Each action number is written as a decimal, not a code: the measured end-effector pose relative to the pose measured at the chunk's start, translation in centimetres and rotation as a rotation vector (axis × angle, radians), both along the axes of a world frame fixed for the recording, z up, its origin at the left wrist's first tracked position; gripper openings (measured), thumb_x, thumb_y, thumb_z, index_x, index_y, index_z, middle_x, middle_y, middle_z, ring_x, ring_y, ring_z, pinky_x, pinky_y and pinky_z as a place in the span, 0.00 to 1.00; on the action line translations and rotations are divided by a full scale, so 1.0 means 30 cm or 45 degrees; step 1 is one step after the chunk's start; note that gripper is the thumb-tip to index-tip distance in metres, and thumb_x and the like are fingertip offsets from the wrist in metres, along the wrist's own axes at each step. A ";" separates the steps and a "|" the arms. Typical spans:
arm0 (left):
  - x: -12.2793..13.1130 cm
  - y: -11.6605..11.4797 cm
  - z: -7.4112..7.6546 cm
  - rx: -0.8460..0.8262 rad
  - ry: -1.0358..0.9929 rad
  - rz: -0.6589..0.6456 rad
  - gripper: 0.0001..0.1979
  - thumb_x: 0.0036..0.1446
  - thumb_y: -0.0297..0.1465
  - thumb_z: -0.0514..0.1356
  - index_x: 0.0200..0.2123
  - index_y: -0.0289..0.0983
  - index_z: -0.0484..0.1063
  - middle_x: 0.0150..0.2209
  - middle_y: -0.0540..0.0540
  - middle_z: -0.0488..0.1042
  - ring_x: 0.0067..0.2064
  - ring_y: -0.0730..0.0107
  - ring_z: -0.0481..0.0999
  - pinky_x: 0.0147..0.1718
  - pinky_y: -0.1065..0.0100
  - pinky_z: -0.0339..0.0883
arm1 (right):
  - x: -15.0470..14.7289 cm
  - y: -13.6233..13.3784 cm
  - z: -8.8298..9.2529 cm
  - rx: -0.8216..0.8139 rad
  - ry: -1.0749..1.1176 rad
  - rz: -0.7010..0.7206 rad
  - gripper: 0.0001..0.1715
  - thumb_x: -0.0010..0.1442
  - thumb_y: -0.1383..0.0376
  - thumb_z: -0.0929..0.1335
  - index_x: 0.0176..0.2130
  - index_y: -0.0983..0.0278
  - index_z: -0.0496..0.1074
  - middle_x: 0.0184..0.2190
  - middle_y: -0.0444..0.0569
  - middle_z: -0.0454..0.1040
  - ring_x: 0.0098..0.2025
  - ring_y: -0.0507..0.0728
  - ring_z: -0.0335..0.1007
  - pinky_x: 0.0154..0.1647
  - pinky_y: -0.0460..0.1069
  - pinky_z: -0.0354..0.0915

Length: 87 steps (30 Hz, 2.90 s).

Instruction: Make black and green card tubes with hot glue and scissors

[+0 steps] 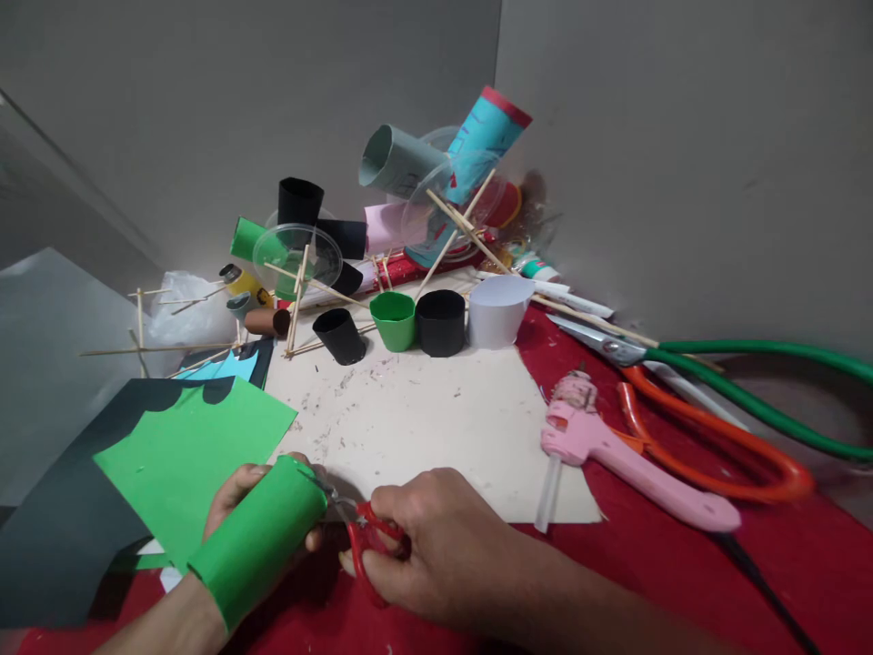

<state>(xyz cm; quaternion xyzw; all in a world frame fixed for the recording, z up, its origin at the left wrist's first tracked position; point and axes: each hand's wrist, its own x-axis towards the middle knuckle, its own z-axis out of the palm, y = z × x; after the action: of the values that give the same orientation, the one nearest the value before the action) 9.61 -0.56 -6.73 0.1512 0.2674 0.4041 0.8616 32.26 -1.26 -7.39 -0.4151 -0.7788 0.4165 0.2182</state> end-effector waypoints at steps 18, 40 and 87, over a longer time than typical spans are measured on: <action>0.013 -0.002 -0.006 -0.088 0.005 -0.009 0.10 0.53 0.32 0.63 0.36 0.33 0.80 0.33 0.41 0.83 0.33 0.54 0.83 0.32 0.59 0.77 | -0.007 0.006 -0.019 0.075 0.067 -0.003 0.16 0.54 0.63 0.64 0.20 0.61 0.54 0.15 0.36 0.52 0.18 0.48 0.43 0.20 0.45 0.45; 0.008 0.008 -0.014 -0.114 0.012 -0.039 0.09 0.52 0.30 0.63 0.36 0.33 0.80 0.34 0.41 0.83 0.35 0.52 0.82 0.30 0.58 0.78 | 0.009 0.006 -0.010 0.056 -0.059 0.042 0.16 0.55 0.61 0.64 0.20 0.61 0.55 0.15 0.37 0.53 0.19 0.48 0.44 0.22 0.46 0.44; -0.003 0.019 -0.038 -0.089 0.055 -0.098 0.09 0.55 0.31 0.59 0.35 0.31 0.75 0.35 0.39 0.80 0.36 0.52 0.81 0.30 0.57 0.78 | 0.029 0.027 -0.011 0.128 -0.137 0.114 0.14 0.59 0.63 0.63 0.23 0.63 0.64 0.17 0.39 0.58 0.20 0.48 0.46 0.24 0.47 0.42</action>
<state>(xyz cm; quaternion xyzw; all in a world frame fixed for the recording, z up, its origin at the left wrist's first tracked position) 9.52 -0.01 -7.86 0.1400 0.2939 0.3577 0.8753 33.14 -0.45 -7.71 -0.3902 -0.8272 0.3631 0.1778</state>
